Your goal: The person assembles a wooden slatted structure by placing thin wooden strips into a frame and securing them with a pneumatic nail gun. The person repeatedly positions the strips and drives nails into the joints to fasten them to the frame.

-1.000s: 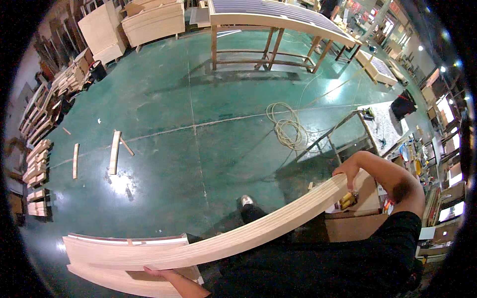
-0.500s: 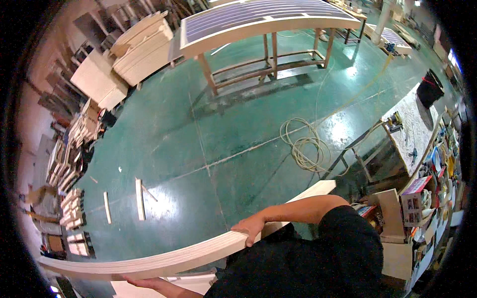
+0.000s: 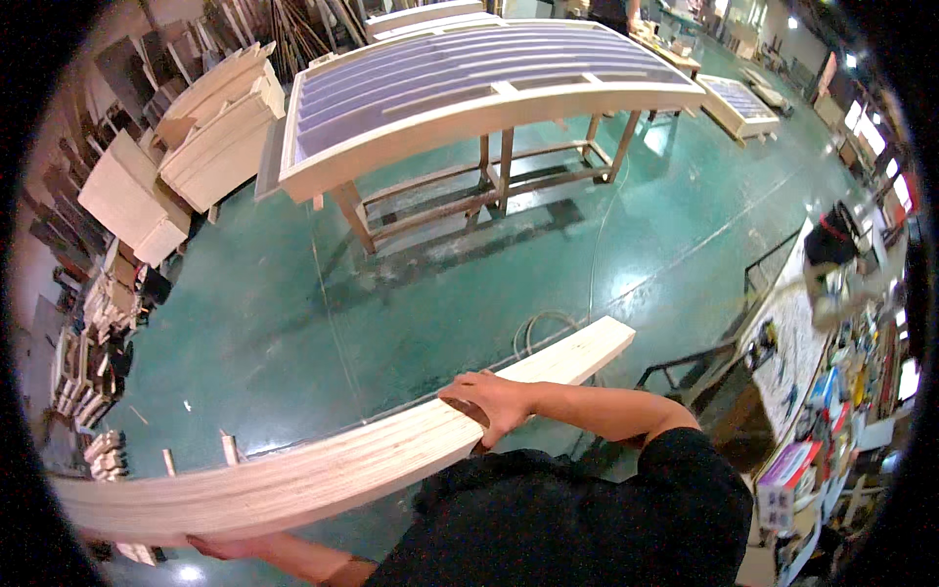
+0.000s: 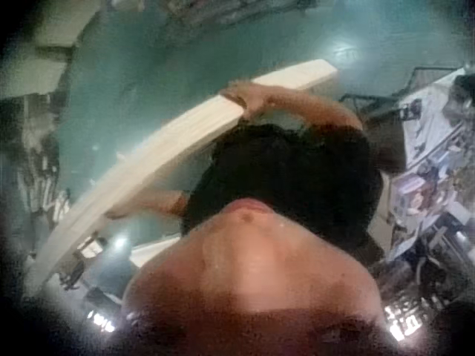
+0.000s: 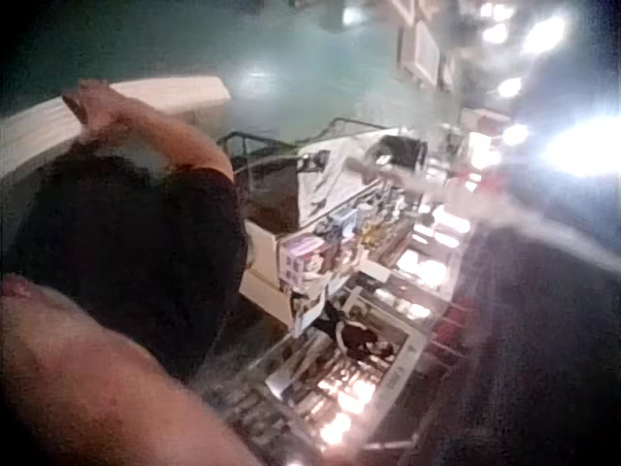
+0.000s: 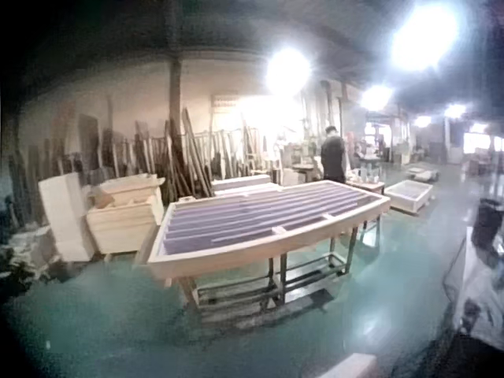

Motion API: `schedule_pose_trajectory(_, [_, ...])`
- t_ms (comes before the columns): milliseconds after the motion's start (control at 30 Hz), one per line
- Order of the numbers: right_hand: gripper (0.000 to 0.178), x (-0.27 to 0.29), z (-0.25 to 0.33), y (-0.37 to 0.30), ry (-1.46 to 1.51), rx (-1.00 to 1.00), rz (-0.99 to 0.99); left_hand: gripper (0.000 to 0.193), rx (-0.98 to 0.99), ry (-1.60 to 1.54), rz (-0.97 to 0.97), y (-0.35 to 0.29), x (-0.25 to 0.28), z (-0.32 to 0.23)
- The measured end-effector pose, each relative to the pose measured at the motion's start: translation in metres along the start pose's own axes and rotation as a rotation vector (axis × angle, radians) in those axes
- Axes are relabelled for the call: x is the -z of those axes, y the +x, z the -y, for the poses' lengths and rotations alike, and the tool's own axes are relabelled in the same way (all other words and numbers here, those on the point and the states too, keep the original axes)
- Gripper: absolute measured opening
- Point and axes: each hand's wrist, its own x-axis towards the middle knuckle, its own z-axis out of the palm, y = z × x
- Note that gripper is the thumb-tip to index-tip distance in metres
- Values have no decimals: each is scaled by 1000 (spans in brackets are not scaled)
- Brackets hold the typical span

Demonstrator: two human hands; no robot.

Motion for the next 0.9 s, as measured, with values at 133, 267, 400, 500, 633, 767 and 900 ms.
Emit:
schedule_pose_trajectory(133, [114,134,-38,16,-110,-17,-20,73,-366,50,175,22,-118,28])
schedule_pose_trajectory(267, [117,253,-92,-6,-132,-110,-140,83,132,-577,161,15,-290,-14])
schedule_pose_trajectory(400, [117,365,-158,-39,-196,-144,-226,93,313,-708,244,-37,-450,-82])
schedule_pose_trajectory(500, [116,455,-208,-70,-213,-194,-242,98,426,-861,272,-92,-554,-118])
schedule_pose_trajectory(633, [119,565,-293,-117,-317,-263,-170,95,548,-1074,459,-168,-660,-146])
schedule_pose_trajectory(767, [126,663,-367,-177,-342,-433,-207,110,907,-791,78,-254,-765,-179])
schedule_pose_trajectory(900, [125,737,-418,-193,-472,-419,-132,96,1033,-1334,86,-305,-827,-153])
